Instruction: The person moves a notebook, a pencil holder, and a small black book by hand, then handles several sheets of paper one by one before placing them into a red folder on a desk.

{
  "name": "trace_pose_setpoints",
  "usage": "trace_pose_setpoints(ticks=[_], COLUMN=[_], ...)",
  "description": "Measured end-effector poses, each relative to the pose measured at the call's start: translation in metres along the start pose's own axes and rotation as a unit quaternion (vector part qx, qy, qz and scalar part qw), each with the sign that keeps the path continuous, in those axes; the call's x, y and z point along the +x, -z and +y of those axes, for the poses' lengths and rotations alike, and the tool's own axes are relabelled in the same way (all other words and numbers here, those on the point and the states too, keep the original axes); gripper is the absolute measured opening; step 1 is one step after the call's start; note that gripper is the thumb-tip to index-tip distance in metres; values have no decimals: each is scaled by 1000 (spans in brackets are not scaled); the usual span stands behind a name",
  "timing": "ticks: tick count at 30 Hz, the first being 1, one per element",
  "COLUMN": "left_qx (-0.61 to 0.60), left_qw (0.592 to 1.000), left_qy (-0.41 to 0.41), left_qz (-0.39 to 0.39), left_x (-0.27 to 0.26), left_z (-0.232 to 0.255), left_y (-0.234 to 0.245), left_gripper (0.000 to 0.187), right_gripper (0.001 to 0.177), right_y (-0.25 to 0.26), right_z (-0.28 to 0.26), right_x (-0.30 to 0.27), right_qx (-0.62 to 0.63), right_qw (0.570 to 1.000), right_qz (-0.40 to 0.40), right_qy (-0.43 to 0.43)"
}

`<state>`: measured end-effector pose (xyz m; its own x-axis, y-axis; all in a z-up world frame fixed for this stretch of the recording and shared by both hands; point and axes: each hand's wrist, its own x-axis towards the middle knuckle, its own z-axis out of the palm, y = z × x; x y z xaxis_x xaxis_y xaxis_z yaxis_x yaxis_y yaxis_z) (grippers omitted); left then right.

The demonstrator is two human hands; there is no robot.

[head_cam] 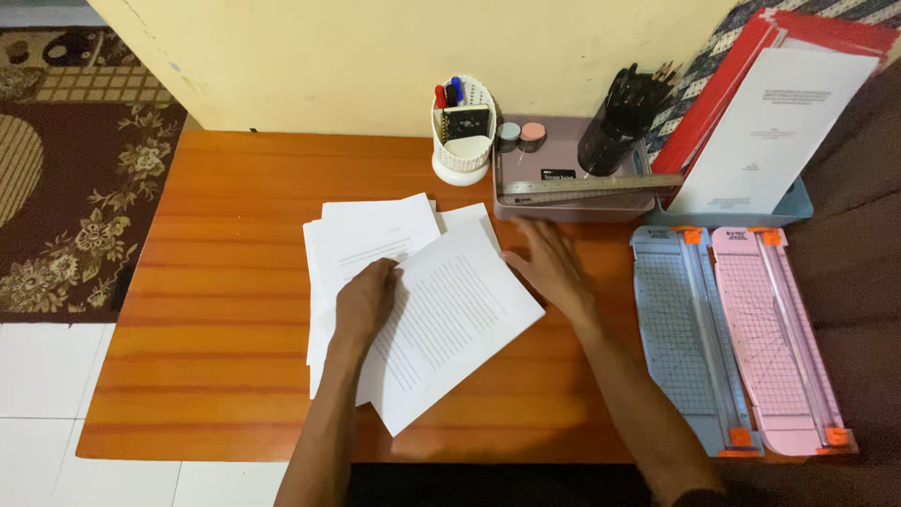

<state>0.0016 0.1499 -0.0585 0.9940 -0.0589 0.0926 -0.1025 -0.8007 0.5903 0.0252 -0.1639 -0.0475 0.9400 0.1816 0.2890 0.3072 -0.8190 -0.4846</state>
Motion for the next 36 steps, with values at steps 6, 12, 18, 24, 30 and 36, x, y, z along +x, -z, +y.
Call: trace_pose_setpoints(ticks=[6, 12, 18, 24, 30, 36], left_qx=[-136, -248, -256, -301, -354, -365], left_qw=[978, 957, 954, 943, 931, 927], left_qy=[158, 152, 155, 141, 90, 51], left_qz=[-15, 16, 32, 22, 10, -74], left_x=[-10, -15, -11, -12, -15, -15], left_z=[22, 30, 38, 44, 55, 96], left_y=[24, 20, 25, 22, -1, -20], left_gripper=[30, 34, 32, 31, 31, 33], right_gripper=[56, 50, 43, 40, 30, 28], right_y=[-48, -68, -49, -31, 5, 67], right_z=[34, 23, 31, 32, 42, 88], right_x=[-77, -82, -63, -55, -57, -47], right_qx=[454, 500, 503, 504, 506, 382], right_qw=[825, 788, 808, 825, 834, 903], right_qz=[-121, -120, -86, -53, -47, 45], right_qy=[-315, -339, -295, -252, -215, -194])
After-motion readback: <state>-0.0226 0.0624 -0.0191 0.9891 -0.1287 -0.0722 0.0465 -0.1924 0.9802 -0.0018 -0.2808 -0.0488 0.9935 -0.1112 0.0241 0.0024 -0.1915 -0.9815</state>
